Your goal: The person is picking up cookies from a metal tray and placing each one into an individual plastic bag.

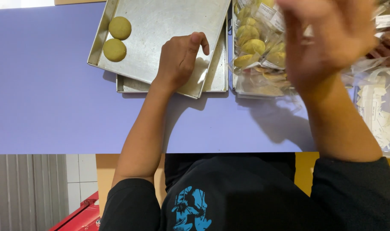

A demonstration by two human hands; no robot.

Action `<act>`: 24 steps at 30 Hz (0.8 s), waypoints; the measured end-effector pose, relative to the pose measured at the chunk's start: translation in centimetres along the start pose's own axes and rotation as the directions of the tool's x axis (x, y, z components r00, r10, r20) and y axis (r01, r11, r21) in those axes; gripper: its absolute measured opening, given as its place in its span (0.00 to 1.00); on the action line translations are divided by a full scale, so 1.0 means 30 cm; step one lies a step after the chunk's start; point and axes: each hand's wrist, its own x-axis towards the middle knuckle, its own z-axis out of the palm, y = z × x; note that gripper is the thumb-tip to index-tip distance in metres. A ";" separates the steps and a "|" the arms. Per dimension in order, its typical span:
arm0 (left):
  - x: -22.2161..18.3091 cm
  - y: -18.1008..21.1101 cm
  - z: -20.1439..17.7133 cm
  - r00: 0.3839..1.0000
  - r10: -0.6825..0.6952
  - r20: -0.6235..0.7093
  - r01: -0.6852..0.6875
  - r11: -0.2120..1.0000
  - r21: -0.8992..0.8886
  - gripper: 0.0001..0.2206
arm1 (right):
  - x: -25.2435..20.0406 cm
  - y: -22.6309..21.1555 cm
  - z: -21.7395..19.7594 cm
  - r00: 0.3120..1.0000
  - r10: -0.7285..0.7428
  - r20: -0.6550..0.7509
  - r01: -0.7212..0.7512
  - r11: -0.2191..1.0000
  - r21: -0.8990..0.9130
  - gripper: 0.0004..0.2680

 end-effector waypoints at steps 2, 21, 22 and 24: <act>-0.009 0.018 -0.018 1.000 0.006 0.008 -0.005 0.998 -0.068 0.40 | 0.026 -0.042 0.063 0.998 -0.067 0.005 0.066 0.987 0.147 0.04; 0.010 0.013 -0.004 0.989 0.090 -0.117 -0.115 0.967 -0.229 0.20 | 0.040 -0.020 -0.054 0.750 -0.042 0.660 0.022 0.999 0.038 0.07; 0.013 0.003 0.001 0.983 0.112 -0.145 -0.138 0.974 -0.178 0.19 | 0.042 -0.005 -0.073 0.772 0.006 0.635 -0.005 1.000 -0.004 0.07; 0.014 0.000 0.009 0.983 0.093 -0.161 -0.117 0.982 -0.148 0.19 | 0.066 0.002 -0.060 0.759 0.039 0.649 -0.022 0.999 -0.035 0.06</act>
